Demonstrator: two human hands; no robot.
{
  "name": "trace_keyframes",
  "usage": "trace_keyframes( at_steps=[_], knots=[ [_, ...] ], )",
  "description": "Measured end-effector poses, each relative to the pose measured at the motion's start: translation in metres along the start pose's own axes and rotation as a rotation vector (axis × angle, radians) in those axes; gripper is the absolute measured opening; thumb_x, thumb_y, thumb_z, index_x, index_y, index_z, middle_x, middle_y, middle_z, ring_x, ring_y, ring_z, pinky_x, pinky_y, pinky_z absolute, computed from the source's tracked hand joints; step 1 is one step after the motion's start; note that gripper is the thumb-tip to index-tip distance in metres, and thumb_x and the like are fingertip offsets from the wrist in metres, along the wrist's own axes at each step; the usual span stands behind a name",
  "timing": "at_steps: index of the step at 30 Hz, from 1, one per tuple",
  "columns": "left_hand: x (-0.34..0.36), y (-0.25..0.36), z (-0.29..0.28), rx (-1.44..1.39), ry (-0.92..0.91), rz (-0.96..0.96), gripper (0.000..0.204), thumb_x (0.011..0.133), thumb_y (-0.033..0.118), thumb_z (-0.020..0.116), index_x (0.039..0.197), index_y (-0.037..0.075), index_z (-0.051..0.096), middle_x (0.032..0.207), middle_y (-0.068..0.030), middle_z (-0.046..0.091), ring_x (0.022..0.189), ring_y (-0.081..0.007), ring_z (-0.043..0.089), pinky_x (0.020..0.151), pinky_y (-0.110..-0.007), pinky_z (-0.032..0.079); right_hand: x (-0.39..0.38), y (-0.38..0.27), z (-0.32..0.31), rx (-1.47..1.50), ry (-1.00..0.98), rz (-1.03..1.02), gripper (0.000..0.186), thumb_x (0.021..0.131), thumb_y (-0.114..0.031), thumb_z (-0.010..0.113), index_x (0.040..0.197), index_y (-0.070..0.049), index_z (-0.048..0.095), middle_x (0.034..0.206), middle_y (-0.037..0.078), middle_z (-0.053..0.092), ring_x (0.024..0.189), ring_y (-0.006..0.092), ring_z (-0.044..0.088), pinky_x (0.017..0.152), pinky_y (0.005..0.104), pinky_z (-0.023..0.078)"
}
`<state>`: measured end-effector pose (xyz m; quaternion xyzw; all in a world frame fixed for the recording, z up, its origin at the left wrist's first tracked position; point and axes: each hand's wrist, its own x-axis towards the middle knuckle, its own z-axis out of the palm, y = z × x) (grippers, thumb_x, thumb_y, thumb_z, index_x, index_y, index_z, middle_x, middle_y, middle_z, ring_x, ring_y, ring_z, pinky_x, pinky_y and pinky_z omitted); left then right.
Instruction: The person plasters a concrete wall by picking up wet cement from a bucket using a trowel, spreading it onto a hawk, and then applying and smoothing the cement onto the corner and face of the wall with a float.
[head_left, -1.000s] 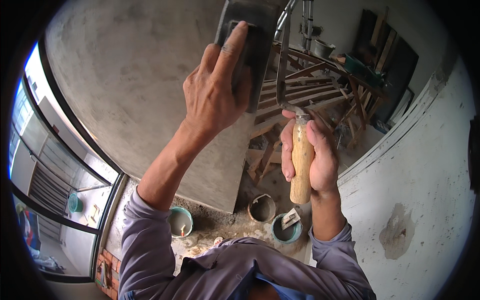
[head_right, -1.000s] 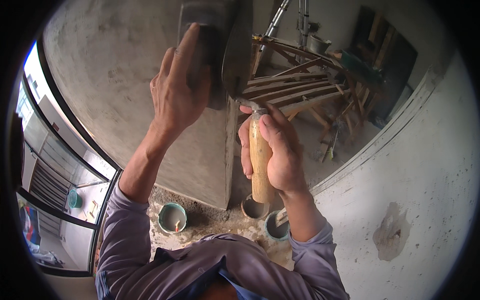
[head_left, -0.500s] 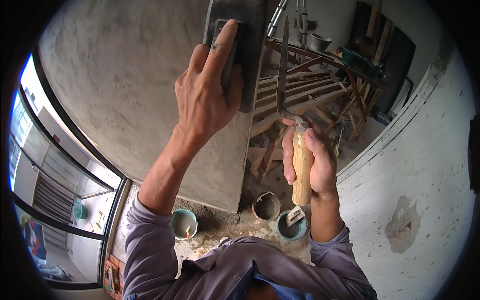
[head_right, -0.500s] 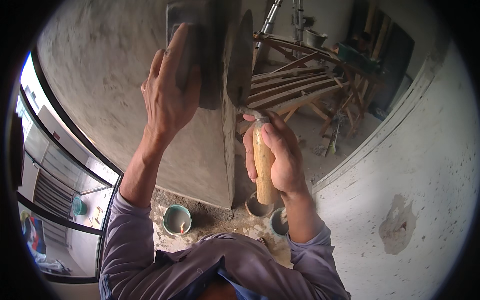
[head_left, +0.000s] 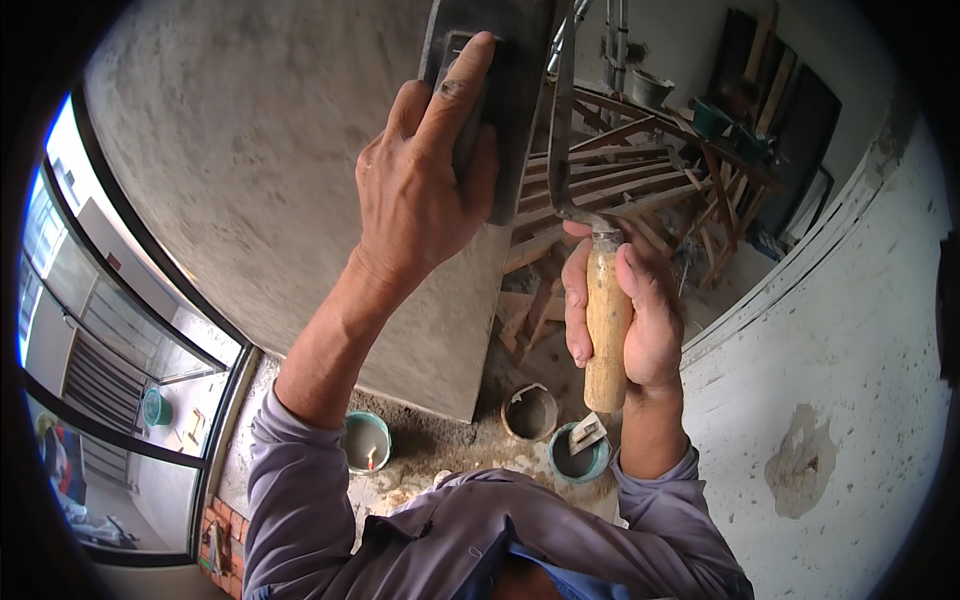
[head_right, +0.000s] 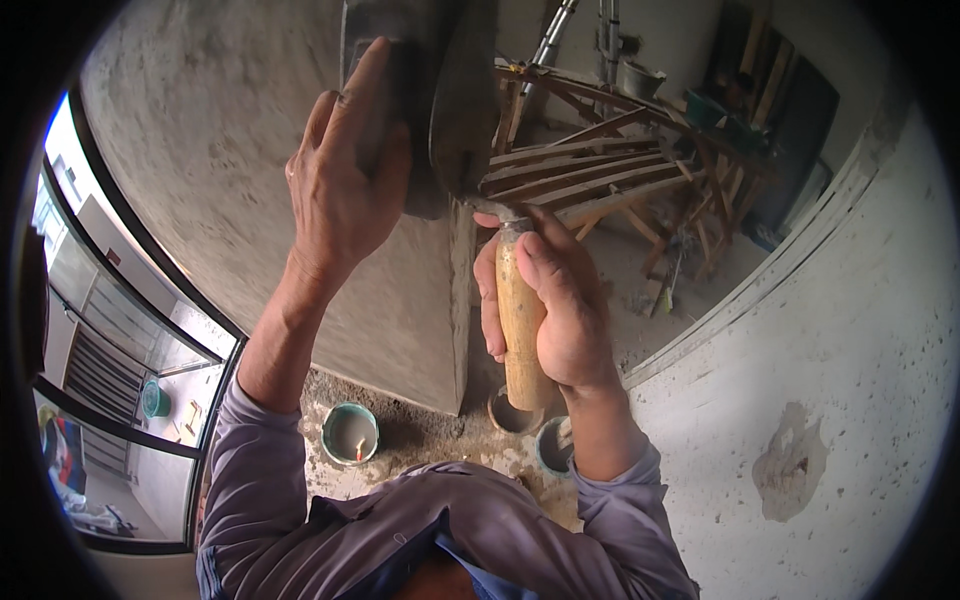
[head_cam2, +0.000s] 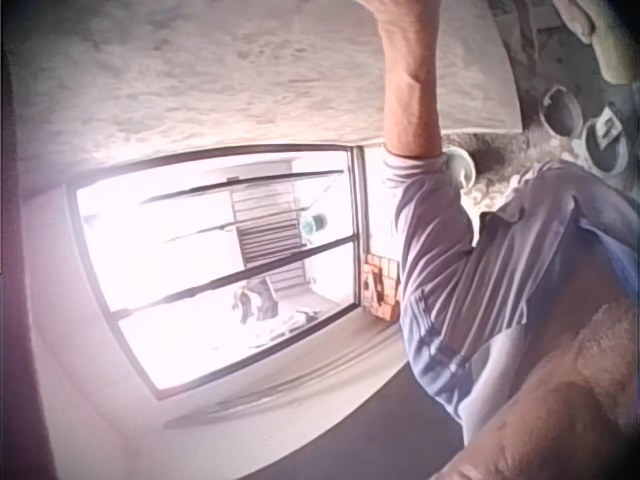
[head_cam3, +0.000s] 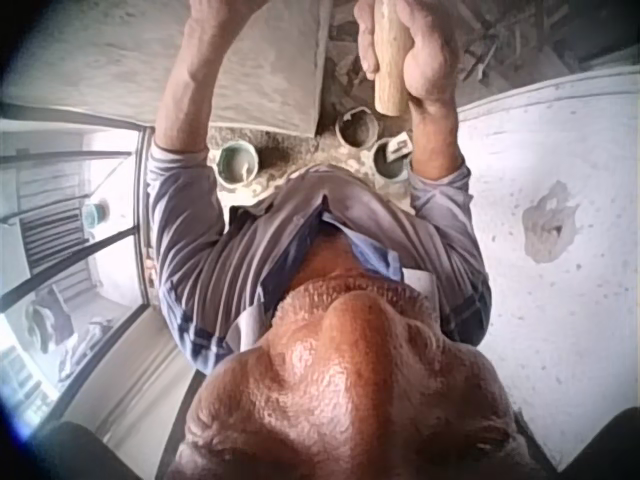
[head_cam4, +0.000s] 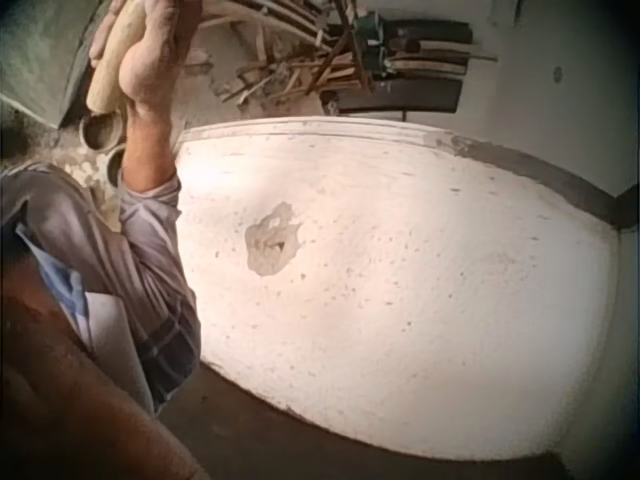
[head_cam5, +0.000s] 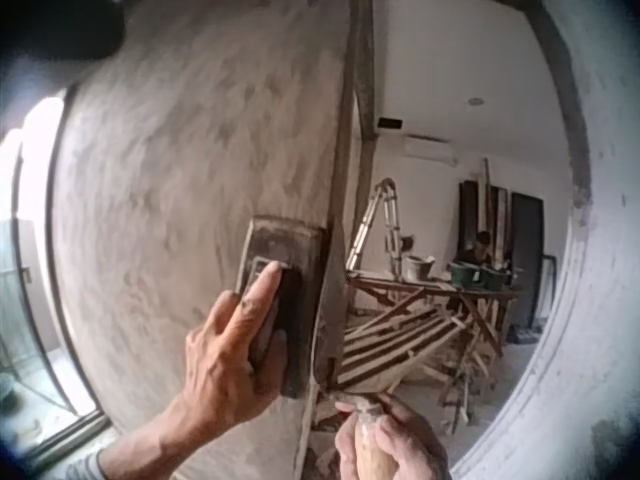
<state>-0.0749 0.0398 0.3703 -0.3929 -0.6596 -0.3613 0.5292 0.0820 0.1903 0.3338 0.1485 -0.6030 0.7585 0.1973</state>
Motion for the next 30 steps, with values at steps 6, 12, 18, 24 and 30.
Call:
trace_keyframes(
  at_steps=[6,12,18,24,30],
  knots=[
    [0.000,-0.002,0.004,-0.013,0.015,-0.002,0.072,0.080,0.007,0.071,0.147,0.021,0.050,0.085,-0.0086,0.057,0.065,-0.0275,0.061,0.057,-0.040,0.051,-0.006,0.021,0.010,-0.181,0.015,0.048,0.052,0.105,-0.039,0.040,0.128,0.007,0.046,0.077,0.010,0.054,0.045,0.0134,0.052,0.042,0.0264,0.045],
    [0.001,0.000,0.004,-0.010,-0.015,-0.004,0.074,0.080,0.005,0.070,0.149,0.021,0.048,0.085,-0.0095,0.056,0.066,-0.0272,0.060,0.057,-0.040,0.051,-0.051,0.082,0.003,-0.138,0.036,0.194,0.046,0.107,-0.038,0.037,0.126,0.002,0.047,0.074,0.010,0.054,0.044,0.0149,0.052,0.042,0.0277,0.044],
    [0.006,0.000,0.001,0.046,-0.040,0.020,0.073,0.081,0.005,0.069,0.150,0.016,0.046,0.089,-0.0117,0.059,0.073,-0.0281,0.064,0.063,-0.040,0.055,-0.059,0.068,-0.016,-0.108,0.062,0.186,0.039,0.109,-0.029,0.035,0.125,0.004,0.047,0.074,0.010,0.054,0.045,0.0148,0.053,0.044,0.0276,0.045],
    [0.005,0.000,0.005,0.077,0.003,0.093,0.070,0.083,0.005,0.068,0.150,0.012,0.046,0.100,-0.0155,0.064,0.086,-0.0327,0.068,0.074,-0.042,0.058,-0.010,0.017,0.010,-0.191,-0.023,-0.063,0.041,0.108,-0.028,0.031,0.126,0.005,0.047,0.072,0.010,0.056,0.043,0.0137,0.051,0.045,0.0261,0.043],
    [0.005,0.003,0.003,0.072,-0.027,0.076,0.069,0.084,0.006,0.067,0.149,0.010,0.046,0.100,-0.0160,0.064,0.088,-0.0316,0.068,0.075,-0.041,0.058,-0.058,0.094,-0.018,-0.109,0.015,0.230,0.043,0.109,-0.034,0.033,0.127,0.003,0.047,0.071,0.009,0.053,0.044,0.0137,0.051,0.046,0.0266,0.044]
  ],
)
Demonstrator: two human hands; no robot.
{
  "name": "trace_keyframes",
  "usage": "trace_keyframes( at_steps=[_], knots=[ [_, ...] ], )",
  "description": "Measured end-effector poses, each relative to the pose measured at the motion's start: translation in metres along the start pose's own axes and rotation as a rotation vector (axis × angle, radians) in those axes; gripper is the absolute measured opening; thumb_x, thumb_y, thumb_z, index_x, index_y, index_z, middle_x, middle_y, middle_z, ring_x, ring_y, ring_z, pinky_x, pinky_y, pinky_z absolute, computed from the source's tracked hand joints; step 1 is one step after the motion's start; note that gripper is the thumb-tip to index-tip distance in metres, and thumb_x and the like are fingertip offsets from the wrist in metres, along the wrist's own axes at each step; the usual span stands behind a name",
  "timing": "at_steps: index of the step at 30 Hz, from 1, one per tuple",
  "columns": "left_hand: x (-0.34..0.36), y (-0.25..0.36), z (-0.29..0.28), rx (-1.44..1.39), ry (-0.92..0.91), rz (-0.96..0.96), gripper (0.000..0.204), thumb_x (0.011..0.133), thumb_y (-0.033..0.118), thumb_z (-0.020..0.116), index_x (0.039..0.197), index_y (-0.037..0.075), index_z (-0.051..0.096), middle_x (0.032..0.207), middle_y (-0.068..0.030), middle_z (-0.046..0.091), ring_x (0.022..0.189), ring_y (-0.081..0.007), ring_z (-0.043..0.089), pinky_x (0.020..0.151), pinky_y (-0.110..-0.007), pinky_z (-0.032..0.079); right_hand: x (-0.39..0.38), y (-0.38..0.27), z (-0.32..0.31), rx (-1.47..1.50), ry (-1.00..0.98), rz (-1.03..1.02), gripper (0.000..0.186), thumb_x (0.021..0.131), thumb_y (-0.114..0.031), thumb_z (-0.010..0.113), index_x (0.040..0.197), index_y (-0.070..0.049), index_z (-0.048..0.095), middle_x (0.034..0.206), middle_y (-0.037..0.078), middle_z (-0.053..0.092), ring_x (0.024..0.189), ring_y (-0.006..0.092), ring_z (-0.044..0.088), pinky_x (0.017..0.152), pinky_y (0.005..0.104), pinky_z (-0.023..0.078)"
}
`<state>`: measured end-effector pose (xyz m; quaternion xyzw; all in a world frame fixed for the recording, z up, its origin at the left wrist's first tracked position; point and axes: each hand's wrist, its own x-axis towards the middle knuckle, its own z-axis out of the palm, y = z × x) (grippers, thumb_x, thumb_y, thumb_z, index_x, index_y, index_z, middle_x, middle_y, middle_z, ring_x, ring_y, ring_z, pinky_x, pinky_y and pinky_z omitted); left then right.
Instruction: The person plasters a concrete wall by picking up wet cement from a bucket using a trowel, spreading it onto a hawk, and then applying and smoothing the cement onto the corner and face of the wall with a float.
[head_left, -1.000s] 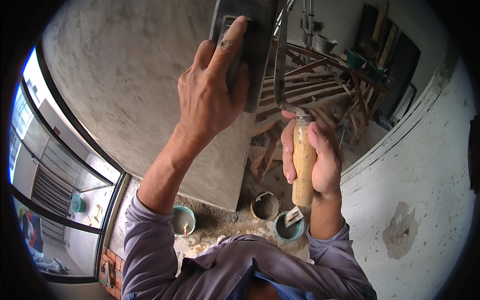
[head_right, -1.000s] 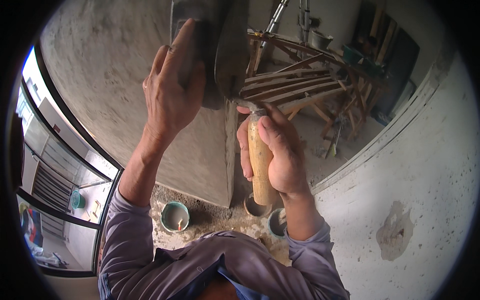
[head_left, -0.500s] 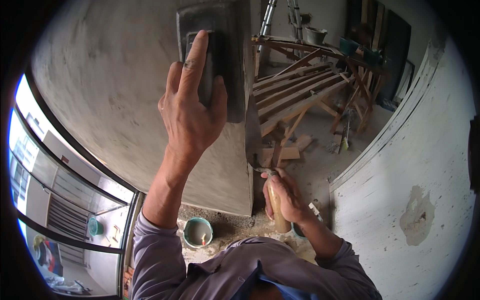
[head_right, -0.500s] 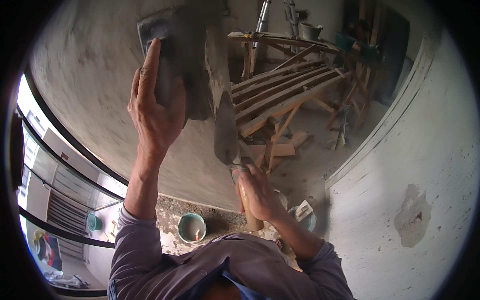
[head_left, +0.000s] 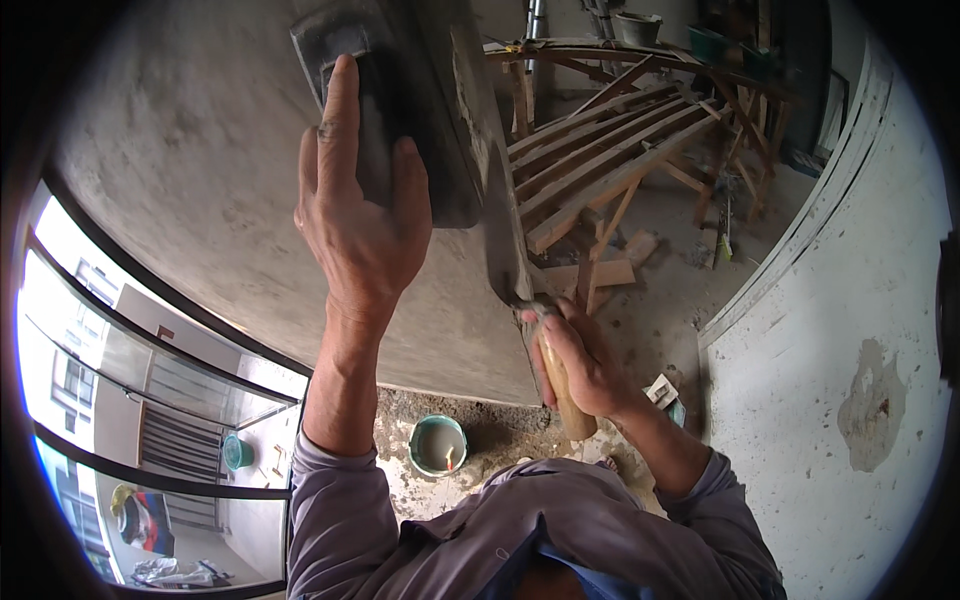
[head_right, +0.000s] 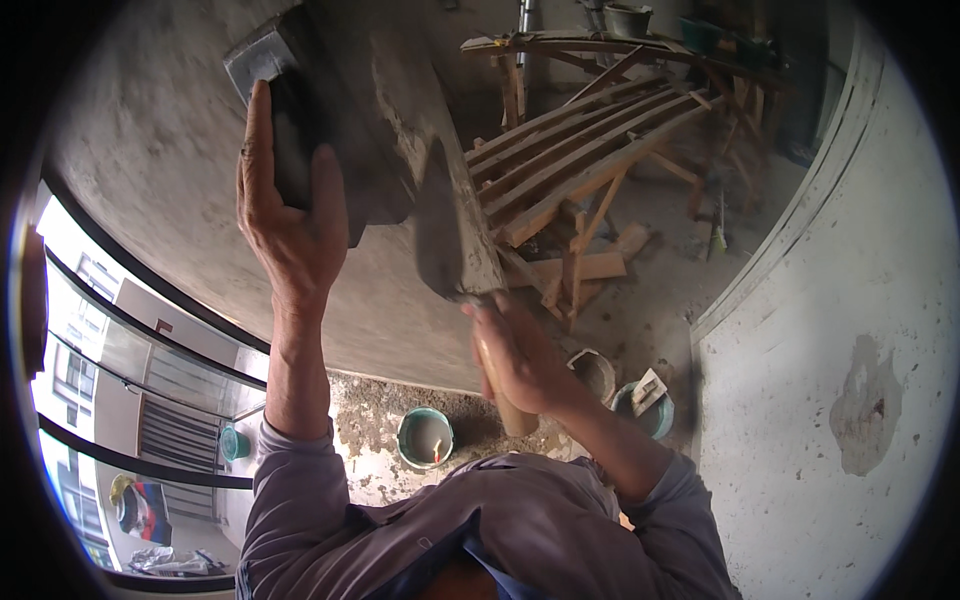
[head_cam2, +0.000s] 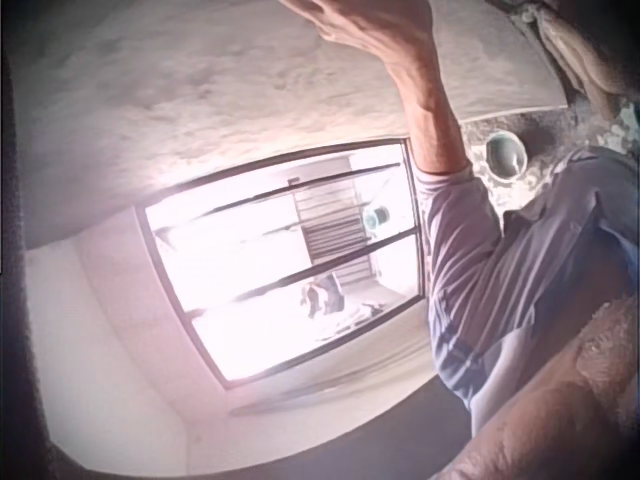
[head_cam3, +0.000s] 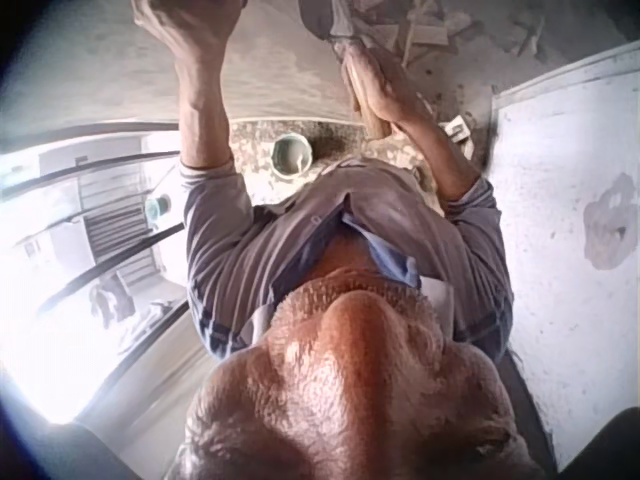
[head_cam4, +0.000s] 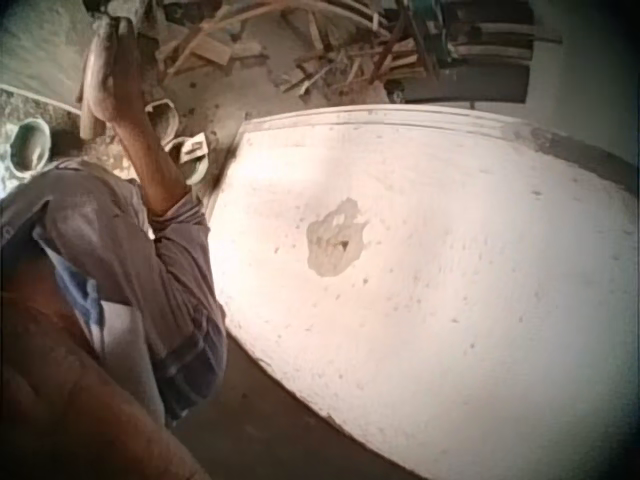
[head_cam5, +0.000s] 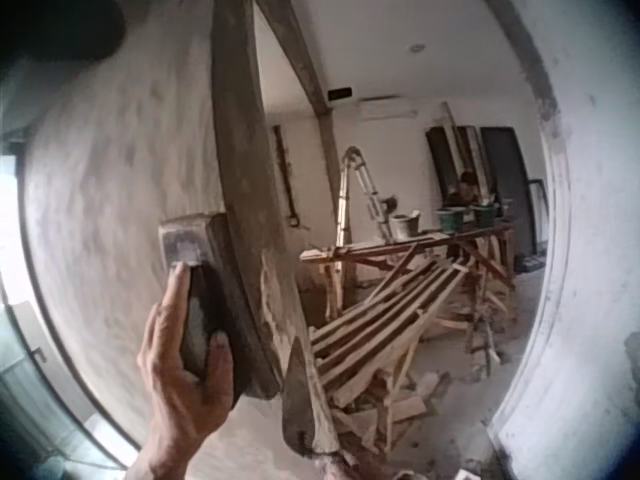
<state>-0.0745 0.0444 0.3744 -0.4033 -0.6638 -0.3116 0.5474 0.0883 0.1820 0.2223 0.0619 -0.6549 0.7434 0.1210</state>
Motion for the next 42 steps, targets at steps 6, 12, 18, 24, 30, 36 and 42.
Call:
trace_keyframes(
  at_steps=[6,12,18,24,30,36,42],
  knots=[
    [-0.020,0.005,0.003,0.007,-0.059,-0.039,0.068,0.086,0.008,0.065,0.151,0.007,0.043,0.095,-0.0161,0.062,0.080,-0.0267,0.065,0.063,-0.038,0.056,-0.063,0.076,-0.060,-0.013,0.130,0.338,0.043,0.107,-0.038,0.039,0.124,0.001,0.049,0.074,0.009,0.054,0.045,0.0160,0.053,0.044,0.0294,0.045],
    [-0.176,-0.013,-0.019,0.082,-0.342,-0.179,0.068,0.089,0.012,0.064,0.151,0.004,0.040,0.093,-0.0191,0.060,0.070,-0.0268,0.062,0.054,-0.040,0.052,-0.131,0.113,-0.111,-0.131,0.362,0.454,0.032,0.105,-0.030,0.044,0.116,-0.003,0.058,0.081,0.011,0.059,0.051,0.0204,0.059,0.049,0.0344,0.050],
    [-0.034,0.001,-0.028,-0.017,0.075,0.024,0.066,0.088,0.011,0.064,0.150,0.002,0.042,0.112,-0.0268,0.064,0.095,-0.0331,0.068,0.068,-0.039,0.057,-0.171,0.144,-0.165,-0.123,0.485,0.571,0.035,0.099,-0.040,0.051,0.104,-0.006,0.055,0.065,0.008,0.055,0.040,0.0205,0.054,0.037,0.0337,0.043],
    [0.028,0.025,-0.011,0.038,-0.041,-0.022,0.069,0.089,0.010,0.065,0.153,0.008,0.040,0.120,-0.0220,0.063,0.101,-0.0315,0.067,0.082,-0.042,0.055,-0.174,0.164,-0.183,-0.147,0.430,0.596,0.034,0.100,-0.039,0.050,0.101,-0.006,0.055,0.062,0.008,0.055,0.040,0.0194,0.054,0.035,0.0322,0.042],
    [-0.192,0.014,-0.013,0.053,-0.347,-0.246,0.072,0.090,0.015,0.065,0.155,0.009,0.035,0.101,-0.0178,0.062,0.071,-0.0270,0.062,0.052,-0.035,0.052,-0.222,0.211,-0.183,-0.049,0.428,0.762,0.033,0.097,-0.037,0.053,0.092,-0.004,0.057,0.059,0.009,0.055,0.040,0.0213,0.055,0.038,0.0355,0.044],
    [-0.179,0.005,-0.033,0.075,-0.185,-0.160,0.069,0.090,0.014,0.064,0.152,-0.001,0.035,0.130,-0.0275,0.060,0.107,-0.0397,0.066,0.079,-0.046,0.060,-0.234,0.221,-0.201,-0.116,0.522,0.896,0.030,0.092,-0.035,0.061,0.089,-0.005,0.056,0.058,0.009,0.055,0.041,0.0228,0.056,0.039,0.0378,0.047],
    [-0.027,-0.001,-0.027,-0.056,-0.059,-0.099,0.064,0.091,0.012,0.060,0.151,0.005,0.039,0.105,-0.0217,0.062,0.081,-0.0378,0.059,0.069,-0.045,0.051,-0.188,0.218,-0.197,-0.294,0.455,0.858,0.037,0.098,-0.040,0.052,0.103,-0.005,0.059,0.067,0.009,0.057,0.044,0.0219,0.059,0.041,0.0363,0.048]
  ],
)
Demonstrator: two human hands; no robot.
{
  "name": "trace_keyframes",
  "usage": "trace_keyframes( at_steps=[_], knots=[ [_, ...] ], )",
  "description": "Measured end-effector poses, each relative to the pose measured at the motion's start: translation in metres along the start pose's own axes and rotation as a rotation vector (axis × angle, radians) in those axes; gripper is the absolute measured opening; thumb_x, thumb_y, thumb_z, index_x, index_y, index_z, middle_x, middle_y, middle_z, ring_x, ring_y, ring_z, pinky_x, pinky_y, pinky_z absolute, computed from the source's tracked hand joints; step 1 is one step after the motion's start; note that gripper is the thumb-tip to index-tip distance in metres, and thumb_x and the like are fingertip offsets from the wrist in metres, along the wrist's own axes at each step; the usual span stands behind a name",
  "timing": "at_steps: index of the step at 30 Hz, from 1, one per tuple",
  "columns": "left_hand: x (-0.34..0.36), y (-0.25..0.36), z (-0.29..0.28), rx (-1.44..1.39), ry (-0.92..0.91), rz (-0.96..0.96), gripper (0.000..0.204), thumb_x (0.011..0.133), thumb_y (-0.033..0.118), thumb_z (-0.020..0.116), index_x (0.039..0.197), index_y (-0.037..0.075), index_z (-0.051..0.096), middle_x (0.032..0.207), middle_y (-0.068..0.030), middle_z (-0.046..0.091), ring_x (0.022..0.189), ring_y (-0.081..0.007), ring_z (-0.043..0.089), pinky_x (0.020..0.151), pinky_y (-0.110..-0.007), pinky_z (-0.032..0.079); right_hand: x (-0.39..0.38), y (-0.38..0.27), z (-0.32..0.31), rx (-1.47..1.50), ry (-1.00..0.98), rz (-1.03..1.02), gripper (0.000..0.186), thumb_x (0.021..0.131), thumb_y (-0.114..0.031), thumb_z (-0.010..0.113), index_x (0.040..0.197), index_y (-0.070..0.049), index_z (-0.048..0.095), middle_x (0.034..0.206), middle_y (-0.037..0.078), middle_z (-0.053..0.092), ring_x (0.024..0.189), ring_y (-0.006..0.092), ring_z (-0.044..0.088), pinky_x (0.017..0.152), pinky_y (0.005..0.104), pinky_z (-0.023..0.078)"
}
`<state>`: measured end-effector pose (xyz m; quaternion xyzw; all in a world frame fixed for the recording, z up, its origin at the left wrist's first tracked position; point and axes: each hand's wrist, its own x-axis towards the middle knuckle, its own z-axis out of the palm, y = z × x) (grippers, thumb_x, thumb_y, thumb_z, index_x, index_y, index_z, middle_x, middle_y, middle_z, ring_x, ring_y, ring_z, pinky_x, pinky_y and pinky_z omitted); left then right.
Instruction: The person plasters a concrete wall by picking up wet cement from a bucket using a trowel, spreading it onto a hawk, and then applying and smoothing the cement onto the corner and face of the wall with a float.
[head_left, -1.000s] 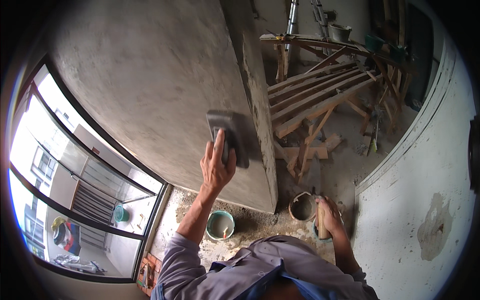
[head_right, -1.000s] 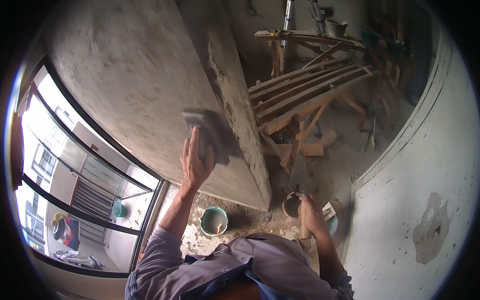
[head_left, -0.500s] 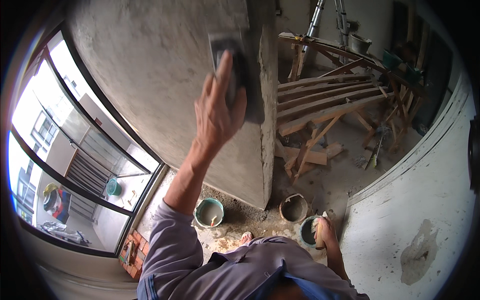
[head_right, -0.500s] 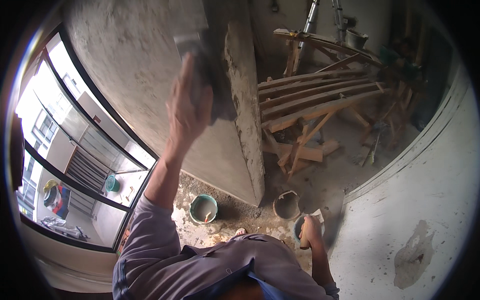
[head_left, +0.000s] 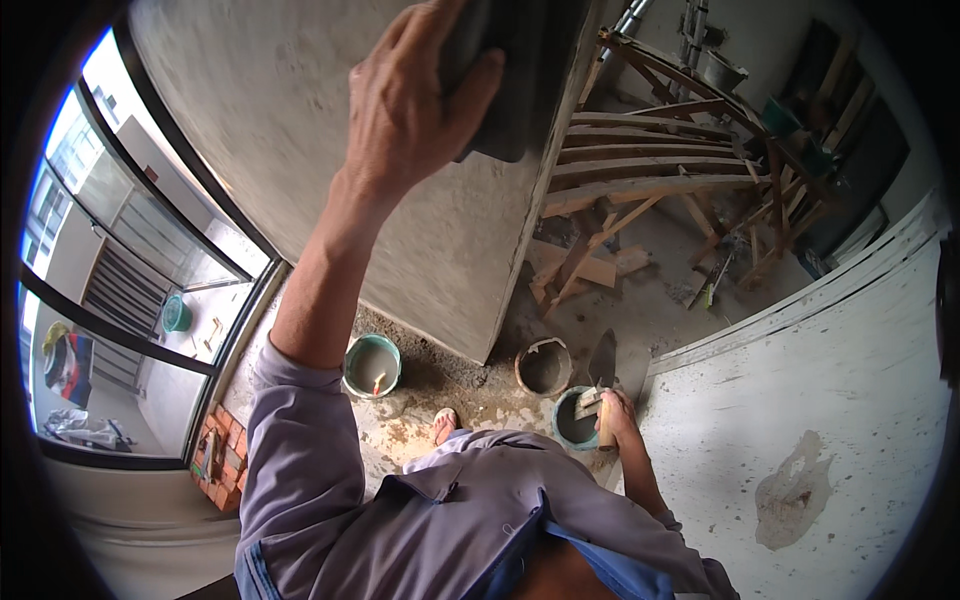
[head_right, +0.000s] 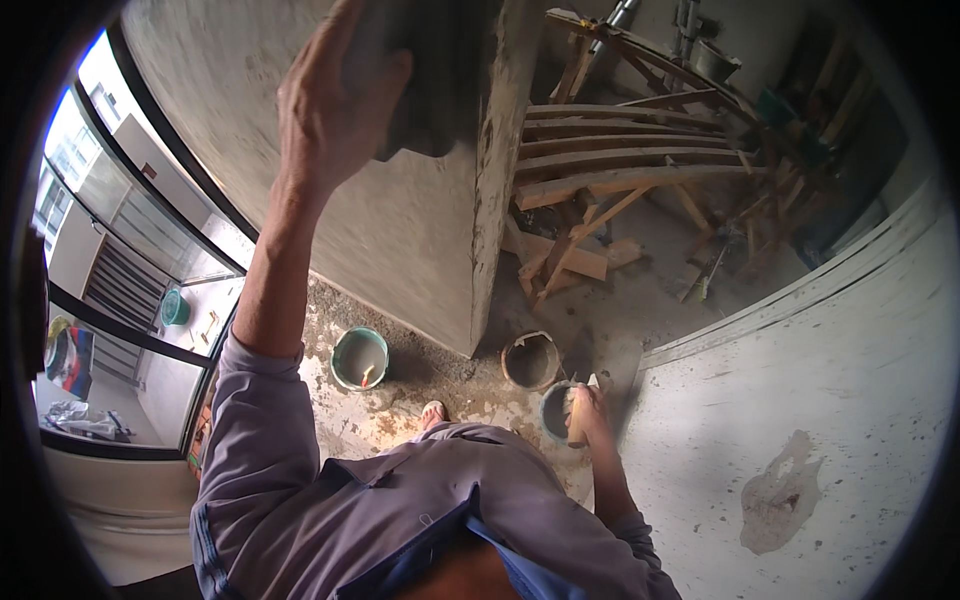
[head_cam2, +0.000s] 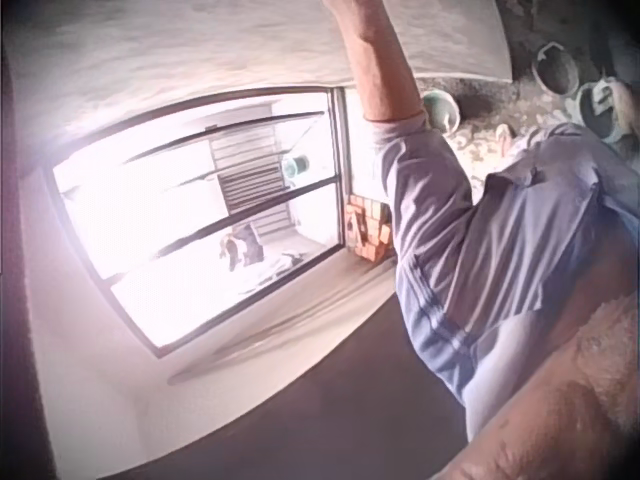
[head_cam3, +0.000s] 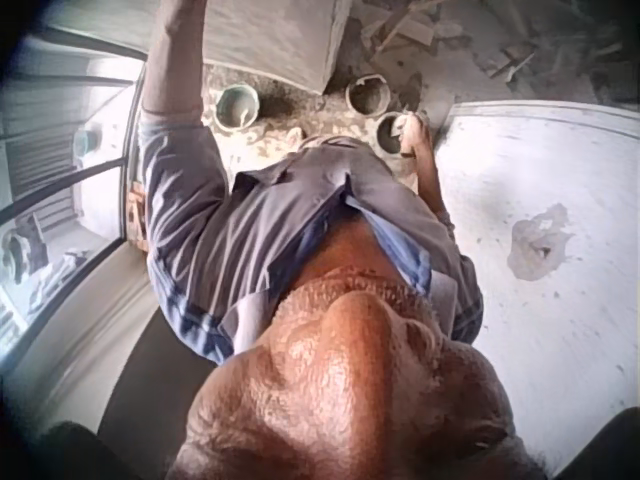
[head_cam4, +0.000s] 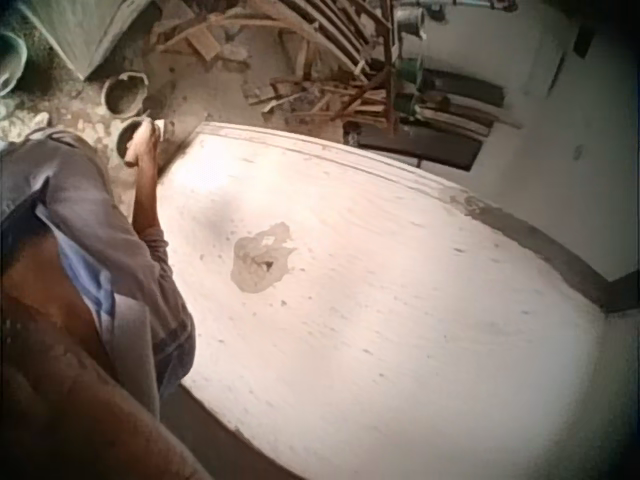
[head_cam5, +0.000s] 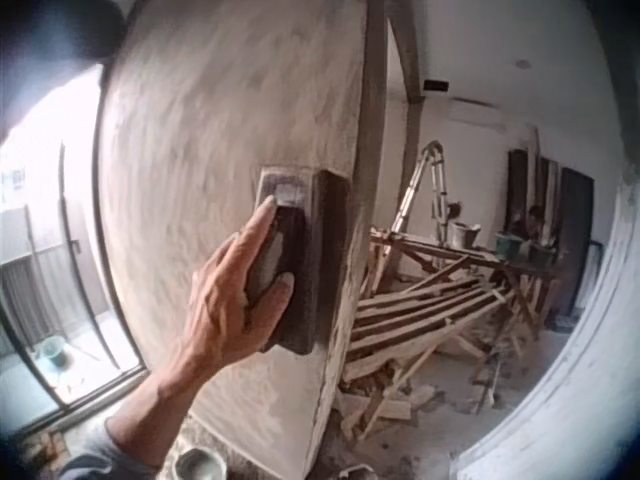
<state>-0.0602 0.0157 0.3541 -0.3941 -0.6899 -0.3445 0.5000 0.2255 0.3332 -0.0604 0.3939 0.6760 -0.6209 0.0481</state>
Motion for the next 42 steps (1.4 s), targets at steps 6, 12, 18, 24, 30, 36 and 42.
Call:
trace_keyframes(
  at_steps=[6,12,18,24,30,36,42],
  knots=[
    [-0.159,-0.012,0.054,0.062,-0.180,-0.163,0.079,0.084,0.013,0.071,0.154,0.007,0.034,0.097,-0.0173,0.061,0.073,-0.0319,0.061,0.057,-0.041,0.050,-0.023,0.032,0.022,0.064,-0.047,0.078,0.036,0.093,-0.038,0.056,0.102,-0.004,0.060,0.068,0.010,0.058,0.047,0.0229,0.060,0.045,0.0367,0.048],
    [-0.473,-0.033,-0.007,0.137,-0.745,-0.674,0.064,0.090,0.019,0.066,0.147,0.007,0.040,0.118,-0.0203,0.060,0.102,-0.0371,0.064,0.081,-0.045,0.054,-0.063,0.046,0.039,-0.112,0.002,0.258,0.037,0.095,-0.035,0.052,0.105,0.000,0.058,0.069,0.012,0.058,0.055,0.0253,0.061,0.053,0.0406,0.048],
    [-0.328,-0.033,-0.028,0.017,-0.189,-0.434,0.064,0.087,0.009,0.072,0.144,0.002,0.044,0.101,-0.0216,0.062,0.081,-0.0361,0.062,0.064,-0.043,0.050,-0.080,0.059,0.035,-0.206,-0.007,0.298,0.040,0.097,-0.038,0.050,0.108,0.000,0.057,0.073,0.011,0.058,0.060,0.0245,0.063,0.057,0.0401,0.051],
    [-0.096,-0.021,0.006,-0.114,0.021,-0.123,0.065,0.083,0.007,0.072,0.144,0.008,0.049,0.100,-0.0130,0.060,0.078,-0.0278,0.059,0.066,-0.038,0.051,-0.037,0.063,0.030,-0.068,-0.015,0.236,0.035,0.093,-0.039,0.062,0.105,-0.006,0.059,0.068,0.008,0.058,0.047,0.0213,0.058,0.043,0.0364,0.049],
    [-0.177,-0.019,0.056,0.069,-0.140,-0.175,0.071,0.084,0.007,0.073,0.148,0.007,0.040,0.098,-0.0150,0.058,0.078,-0.0313,0.060,0.064,-0.039,0.050,-0.009,0.076,0.001,-0.049,-0.149,0.180,0.035,0.093,-0.037,0.062,0.106,-0.005,0.059,0.067,0.009,0.058,0.047,0.0207,0.058,0.043,0.0358,0.049],
    [-0.460,0.049,-0.015,0.273,-0.391,-0.998,0.064,0.093,0.011,0.063,0.150,0.007,0.033,0.124,-0.0246,0.057,0.110,-0.0421,0.061,0.090,-0.045,0.050,-0.032,0.117,-0.039,-0.122,-0.113,0.304,0.036,0.090,-0.033,0.067,0.109,-0.005,0.055,0.074,0.011,0.058,0.052,0.0216,0.061,0.045,0.0368,0.051],
    [-0.582,0.133,-0.151,-0.480,0.658,-2.059,0.038,0.103,0.024,0.059,0.133,0.005,0.046,0.116,-0.0092,0.063,0.101,-0.0219,0.067,0.081,-0.033,0.058,-0.020,0.126,-0.047,-0.366,-0.270,0.373,0.065,0.086,-0.020,0.073,0.135,-0.003,0.035,0.082,0.013,0.062,0.054,0.0193,0.061,0.044,0.0367,0.054]
  ],
)
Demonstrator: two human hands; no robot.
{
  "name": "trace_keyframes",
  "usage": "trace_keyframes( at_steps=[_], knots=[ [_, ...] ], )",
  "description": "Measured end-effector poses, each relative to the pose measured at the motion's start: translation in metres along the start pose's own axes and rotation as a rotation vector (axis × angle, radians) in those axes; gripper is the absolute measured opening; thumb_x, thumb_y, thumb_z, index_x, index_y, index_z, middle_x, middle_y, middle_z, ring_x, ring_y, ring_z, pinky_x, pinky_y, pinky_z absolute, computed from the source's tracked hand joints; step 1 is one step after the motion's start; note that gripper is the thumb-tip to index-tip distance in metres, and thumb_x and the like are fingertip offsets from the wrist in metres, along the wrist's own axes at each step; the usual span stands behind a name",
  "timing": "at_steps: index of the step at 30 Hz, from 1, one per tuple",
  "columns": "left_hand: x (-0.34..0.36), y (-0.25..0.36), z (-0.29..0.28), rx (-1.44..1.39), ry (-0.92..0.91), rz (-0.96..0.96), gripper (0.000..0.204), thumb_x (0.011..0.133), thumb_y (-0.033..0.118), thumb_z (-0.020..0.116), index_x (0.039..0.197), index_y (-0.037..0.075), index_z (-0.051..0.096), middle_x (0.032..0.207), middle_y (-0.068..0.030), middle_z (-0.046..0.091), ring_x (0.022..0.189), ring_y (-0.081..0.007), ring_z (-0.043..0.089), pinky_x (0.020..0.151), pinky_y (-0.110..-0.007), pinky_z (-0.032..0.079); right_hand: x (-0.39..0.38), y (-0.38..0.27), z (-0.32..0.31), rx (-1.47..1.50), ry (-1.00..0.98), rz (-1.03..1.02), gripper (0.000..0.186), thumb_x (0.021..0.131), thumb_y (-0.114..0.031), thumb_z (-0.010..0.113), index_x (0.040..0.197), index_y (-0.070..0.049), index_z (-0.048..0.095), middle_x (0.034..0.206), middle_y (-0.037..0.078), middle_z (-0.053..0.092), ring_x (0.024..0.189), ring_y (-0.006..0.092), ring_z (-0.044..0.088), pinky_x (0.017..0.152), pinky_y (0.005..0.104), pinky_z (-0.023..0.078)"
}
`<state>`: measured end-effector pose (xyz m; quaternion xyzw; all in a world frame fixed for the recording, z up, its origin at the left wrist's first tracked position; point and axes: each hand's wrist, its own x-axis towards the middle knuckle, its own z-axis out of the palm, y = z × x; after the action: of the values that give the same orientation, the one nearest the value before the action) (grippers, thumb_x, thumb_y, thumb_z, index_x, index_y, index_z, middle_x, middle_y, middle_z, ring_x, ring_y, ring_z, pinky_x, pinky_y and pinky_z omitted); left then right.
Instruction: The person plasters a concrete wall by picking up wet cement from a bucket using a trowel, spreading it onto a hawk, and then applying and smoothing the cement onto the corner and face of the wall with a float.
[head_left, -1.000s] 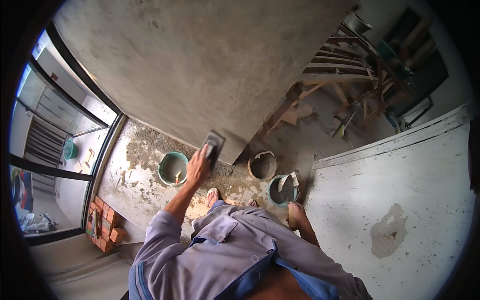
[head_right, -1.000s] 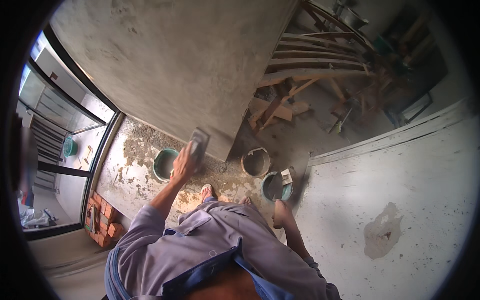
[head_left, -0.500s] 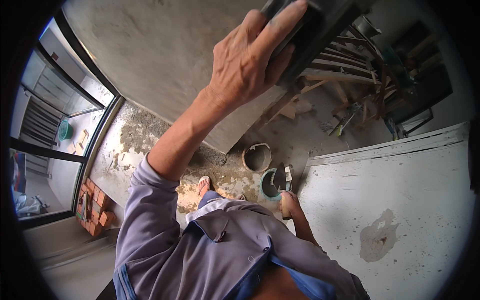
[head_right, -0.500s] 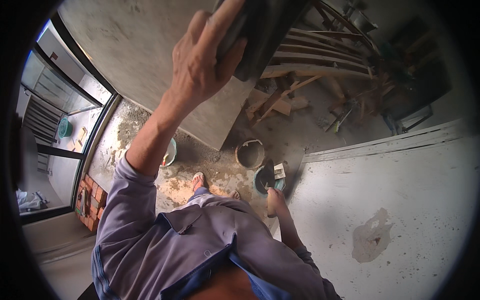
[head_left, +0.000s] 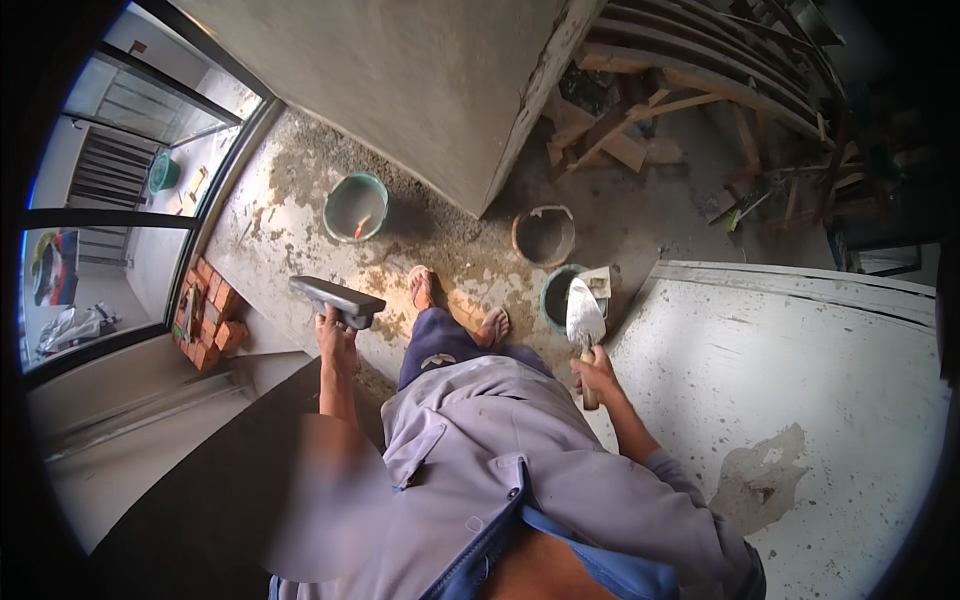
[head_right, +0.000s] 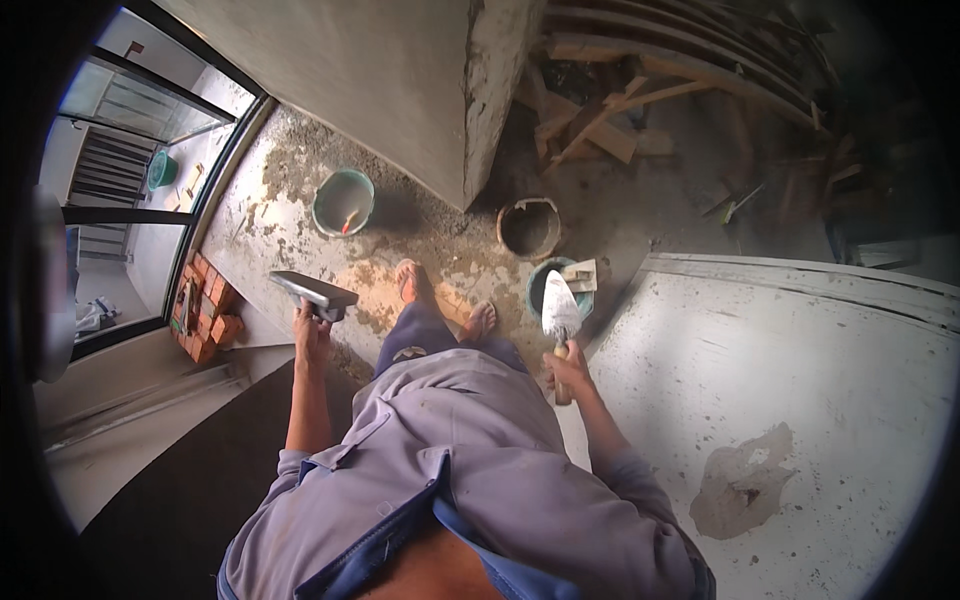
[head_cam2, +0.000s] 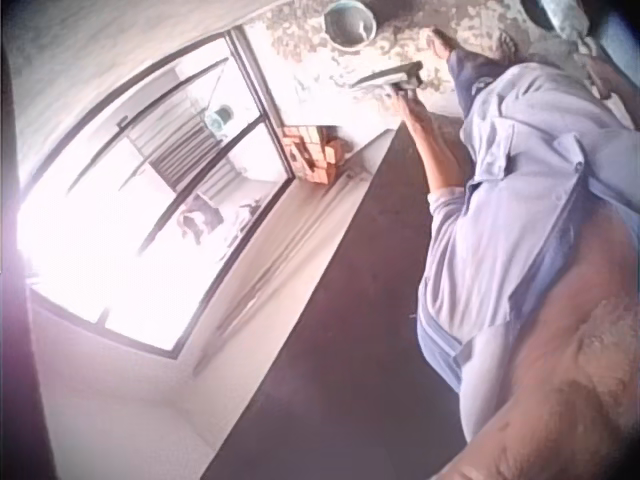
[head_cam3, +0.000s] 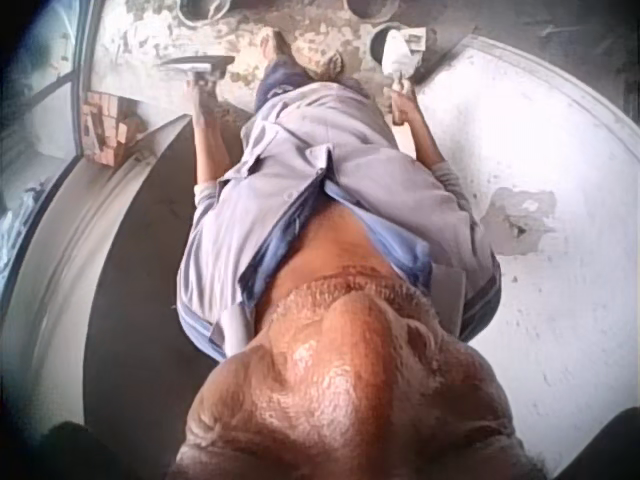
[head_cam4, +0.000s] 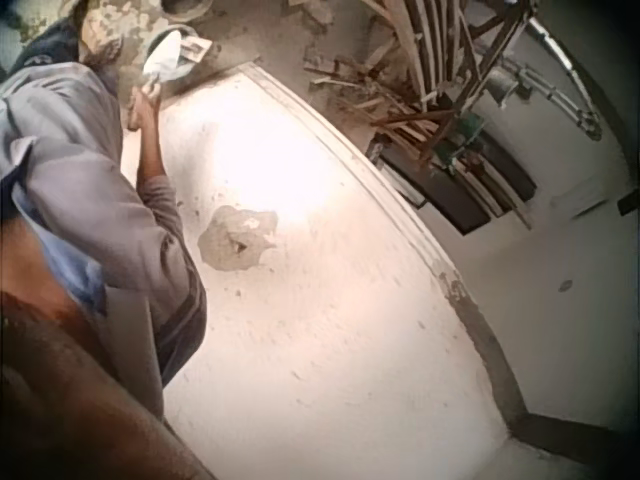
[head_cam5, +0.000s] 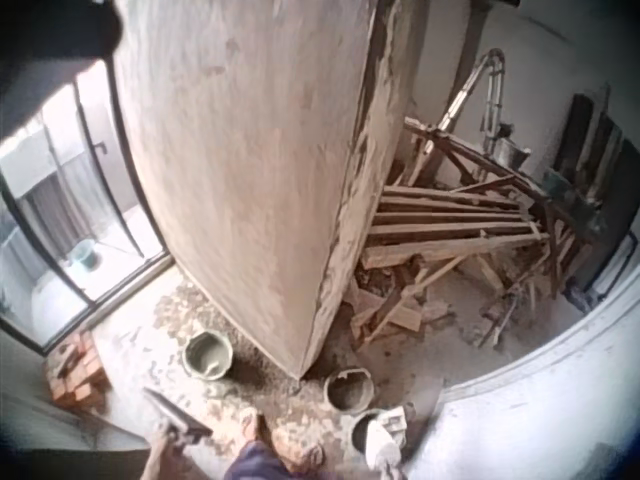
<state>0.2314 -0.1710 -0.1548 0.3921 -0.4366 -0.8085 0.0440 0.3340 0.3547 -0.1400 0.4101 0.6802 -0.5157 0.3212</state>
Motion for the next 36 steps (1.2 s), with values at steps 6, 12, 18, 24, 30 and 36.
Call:
trace_keyframes(
  at_steps=[6,12,18,24,30,36],
  knots=[
    [-0.011,-0.047,-0.099,-0.430,-0.124,-0.234,0.027,0.107,0.023,0.047,0.121,0.002,0.057,0.105,-0.0076,0.068,0.093,-0.0200,0.069,0.076,-0.031,0.060,0.046,-0.025,-0.001,-0.764,0.013,-0.209,0.048,0.083,-0.030,0.071,0.118,-0.002,0.056,0.103,0.025,0.066,0.091,0.0382,0.068,0.078,0.0467,0.055],
    [-0.028,-0.120,-0.110,-0.593,0.004,-0.505,0.031,0.107,0.028,0.043,0.115,0.002,0.058,0.103,-0.0144,0.071,0.094,-0.0273,0.068,0.092,-0.048,0.056,0.000,-0.098,0.064,-1.053,-0.049,-0.363,0.046,0.084,-0.032,0.067,0.120,-0.008,0.052,0.107,0.028,0.067,0.103,0.0474,0.064,0.087,0.0523,0.051],
    [-0.030,-0.125,-0.119,-0.521,-0.087,-0.666,0.038,0.108,0.031,0.036,0.132,0.007,0.052,0.126,-0.0119,0.066,0.117,-0.0285,0.063,0.097,-0.051,0.052,0.017,-0.145,0.146,-1.304,0.029,-0.357,0.047,0.085,-0.032,0.066,0.126,-0.011,0.053,0.106,0.027,0.068,0.103,0.0465,0.064,0.087,0.0531,0.050],
    [-0.033,-0.111,-0.134,-0.509,-0.058,-0.729,0.046,0.107,0.029,0.038,0.150,0.013,0.036,0.146,-0.0107,0.053,0.132,-0.0299,0.053,0.107,-0.052,0.045,0.034,-0.155,0.153,-1.393,-0.001,-0.328,0.041,0.086,-0.023,0.069,0.115,-0.006,0.047,0.101,0.026,0.069,0.098,0.0483,0.065,0.084,0.0562,0.050],
    [-0.059,-0.139,-0.128,-0.513,-0.022,-0.689,0.041,0.103,0.018,0.051,0.142,0.007,0.047,0.132,-0.0126,0.062,0.121,-0.0292,0.061,0.100,-0.047,0.052,0.110,-0.150,0.092,-1.508,0.114,-0.312,0.031,0.088,-0.020,0.057,0.117,-0.009,0.056,0.109,0.025,0.069,0.102,0.0463,0.066,0.088,0.0557,0.051],
    [-0.096,-0.225,-0.141,-0.580,0.052,-0.744,0.043,0.098,0.012,0.059,0.139,0.005,0.048,0.128,-0.0146,0.063,0.115,-0.0289,0.065,0.098,-0.047,0.055,0.256,-0.143,0.050,-1.718,0.168,-0.285,0.041,0.090,-0.027,0.067,0.128,-0.014,0.056,0.117,0.020,0.066,0.109,0.0416,0.065,0.090,0.0528,0.052]
  ],
)
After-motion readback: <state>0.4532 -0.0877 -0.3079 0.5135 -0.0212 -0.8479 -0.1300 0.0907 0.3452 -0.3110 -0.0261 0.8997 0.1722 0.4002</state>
